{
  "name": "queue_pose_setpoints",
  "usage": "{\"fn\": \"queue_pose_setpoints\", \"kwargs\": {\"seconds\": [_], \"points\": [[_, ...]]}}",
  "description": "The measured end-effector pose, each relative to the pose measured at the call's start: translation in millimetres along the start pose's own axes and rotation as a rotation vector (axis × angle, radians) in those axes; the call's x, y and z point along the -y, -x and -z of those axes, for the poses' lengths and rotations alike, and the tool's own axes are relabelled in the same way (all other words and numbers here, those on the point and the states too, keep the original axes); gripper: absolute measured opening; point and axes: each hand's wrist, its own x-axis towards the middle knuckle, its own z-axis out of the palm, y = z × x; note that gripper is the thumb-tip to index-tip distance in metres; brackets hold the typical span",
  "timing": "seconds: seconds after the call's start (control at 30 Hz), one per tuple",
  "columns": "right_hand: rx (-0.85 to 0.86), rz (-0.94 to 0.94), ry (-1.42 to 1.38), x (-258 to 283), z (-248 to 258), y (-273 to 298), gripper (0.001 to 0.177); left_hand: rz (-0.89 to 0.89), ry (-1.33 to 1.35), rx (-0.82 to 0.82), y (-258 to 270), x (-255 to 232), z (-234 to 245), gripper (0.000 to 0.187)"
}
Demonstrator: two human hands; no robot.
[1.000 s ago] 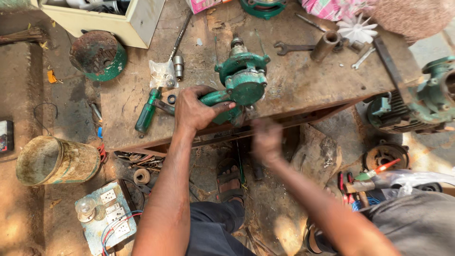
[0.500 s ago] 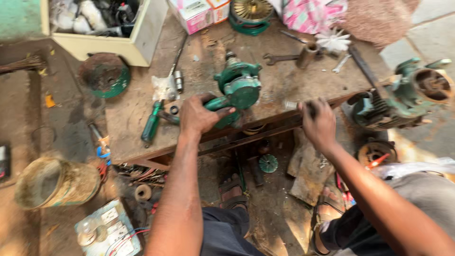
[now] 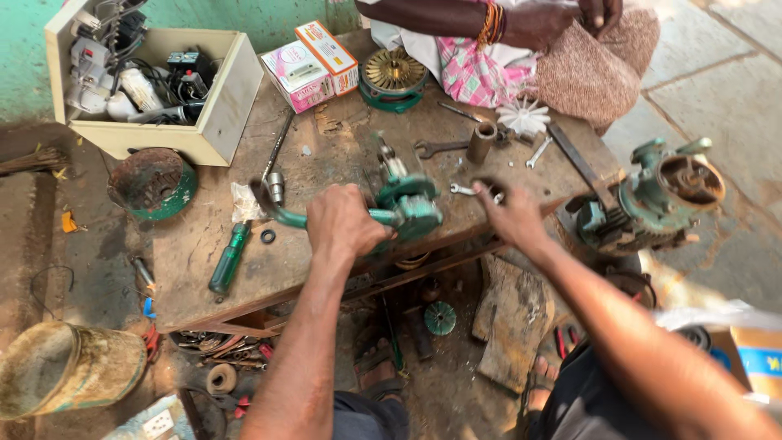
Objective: The person disassembles a green motor housing, removes the rotor, and uses a hammer and wrench to adjust internal components. They repeatedly strike the housing and reassemble the parts on a cluttered workbench.
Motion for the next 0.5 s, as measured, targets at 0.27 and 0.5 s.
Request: {"fn": "queue_pose_setpoints", "kwargs": {"seconds": [0.27, 0.5], "points": [[0.216, 0.05, -0.25, 44, -15, -13, 0.04, -0.312, -0.008, 0.062, -22, 27, 9, 0.045], [0.288, 0.312, -0.338, 49, -22, -28, 0.046, -0.285, 0.365, -0.336, -16, 56, -39, 0.087]]}}
